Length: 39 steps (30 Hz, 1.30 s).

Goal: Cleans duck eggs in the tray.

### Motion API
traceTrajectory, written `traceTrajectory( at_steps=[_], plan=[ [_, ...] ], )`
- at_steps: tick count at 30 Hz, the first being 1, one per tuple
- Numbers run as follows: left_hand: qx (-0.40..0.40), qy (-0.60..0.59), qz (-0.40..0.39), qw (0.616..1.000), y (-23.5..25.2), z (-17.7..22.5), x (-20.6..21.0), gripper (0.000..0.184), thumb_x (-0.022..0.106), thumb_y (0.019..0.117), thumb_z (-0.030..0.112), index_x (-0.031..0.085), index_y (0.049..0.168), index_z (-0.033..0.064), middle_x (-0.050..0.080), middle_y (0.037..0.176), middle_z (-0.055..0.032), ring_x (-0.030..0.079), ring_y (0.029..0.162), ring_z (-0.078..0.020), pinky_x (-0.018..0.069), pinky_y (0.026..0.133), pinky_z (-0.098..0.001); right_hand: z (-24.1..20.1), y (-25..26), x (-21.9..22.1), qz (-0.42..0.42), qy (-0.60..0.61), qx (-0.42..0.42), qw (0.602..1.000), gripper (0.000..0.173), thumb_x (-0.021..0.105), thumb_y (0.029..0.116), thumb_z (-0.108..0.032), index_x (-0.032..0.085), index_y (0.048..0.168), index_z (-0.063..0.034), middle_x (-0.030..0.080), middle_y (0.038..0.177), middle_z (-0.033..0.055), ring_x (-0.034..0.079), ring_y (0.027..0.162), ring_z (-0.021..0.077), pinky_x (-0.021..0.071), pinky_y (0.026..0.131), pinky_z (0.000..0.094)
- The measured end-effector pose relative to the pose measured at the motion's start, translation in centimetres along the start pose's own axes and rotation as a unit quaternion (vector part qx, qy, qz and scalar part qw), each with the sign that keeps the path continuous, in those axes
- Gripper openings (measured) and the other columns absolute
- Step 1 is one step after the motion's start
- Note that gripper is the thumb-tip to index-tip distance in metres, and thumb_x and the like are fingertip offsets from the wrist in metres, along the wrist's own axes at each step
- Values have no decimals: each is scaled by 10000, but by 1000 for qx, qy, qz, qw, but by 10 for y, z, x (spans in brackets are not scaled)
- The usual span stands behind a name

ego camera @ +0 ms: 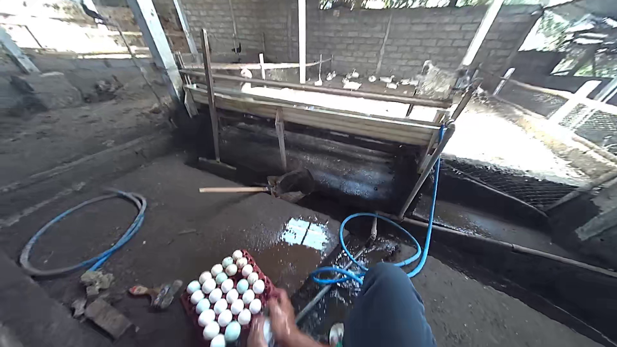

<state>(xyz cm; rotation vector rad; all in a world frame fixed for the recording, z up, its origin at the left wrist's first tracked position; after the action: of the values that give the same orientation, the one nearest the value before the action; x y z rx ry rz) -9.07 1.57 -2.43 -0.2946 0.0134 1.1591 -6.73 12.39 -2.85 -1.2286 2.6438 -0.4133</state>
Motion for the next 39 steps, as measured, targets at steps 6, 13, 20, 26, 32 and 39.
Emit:
traceTrajectory(
  at_steps=[6, 13, 20, 26, 32, 39],
  plan=[
    [-36, -71, 16, 997, -2, 5, 1, 497, 242, 1113, 227, 501, 1389, -95, 563, 1371, -242, 547, 1267, -248, 419, 1106, -410, -15, -19, 2, -29, -15, -53, 998, 452, 450, 1027, -186, 519, 1398, 64, 588, 1354, 267, 580, 1260, 326, 468, 1082, 491],
    [-124, -140, -71, 980, -3, -7, 2, 334, 384, 1062, 323, 512, 1265, 90, 583, 868, -18, 483, 526, -64, 416, 430, -222, 19, 2, 19, -110, 197, 207, 952, 309, 384, 1094, -245, 561, 1209, -19, 633, 941, 118, 635, 807, 204, 558, 732, 404],
    [-29, -109, -2, 994, 1, 5, -5, 492, 224, 1106, 219, 463, 1405, -90, 492, 1440, -233, 487, 1321, -233, 391, 1125, -392, -18, -15, 11, -52, -22, -42, 998, 401, 380, 1040, -134, 583, 1342, 33, 636, 1293, 215, 609, 1198, 271, 489, 1019, 471],
    [-14, -64, 45, 997, -1, 12, -9, 440, 250, 1097, 140, 569, 1250, -123, 592, 1268, -231, 559, 1188, -216, 431, 1062, -372, -18, -23, 11, -36, -5, -32, 999, 398, 406, 1020, -132, 584, 1339, 27, 647, 1263, 210, 615, 1179, 267, 494, 1004, 465],
    [-91, -230, -21, 969, -7, 1, -3, 584, 63, 1051, 238, 580, 1201, 13, 626, 750, -38, 441, 418, -69, 376, 355, -223, 20, 6, 26, -112, 218, 181, 952, 314, 349, 1097, -218, 483, 1289, -10, 632, 931, 143, 644, 780, 220, 568, 718, 404],
    [-52, -123, 22, 991, -3, 7, -11, 497, 296, 1120, 267, 505, 1396, -90, 591, 1334, -252, 593, 1205, -264, 467, 1068, -432, -17, -18, 12, -52, 35, -39, 997, 450, 391, 1071, -209, 477, 1434, 42, 558, 1393, 230, 558, 1275, 276, 461, 1077, 461]
  ],
)
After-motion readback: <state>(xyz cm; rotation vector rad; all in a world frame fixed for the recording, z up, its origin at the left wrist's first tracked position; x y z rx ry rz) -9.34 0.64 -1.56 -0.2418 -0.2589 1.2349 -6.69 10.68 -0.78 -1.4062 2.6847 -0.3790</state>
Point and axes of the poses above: each hand's wrist, its own y-axis towards the middle knuckle, its own x-axis out of the palm, z = x × y, the point moved 9 cm from there along y, towards the middle knuckle
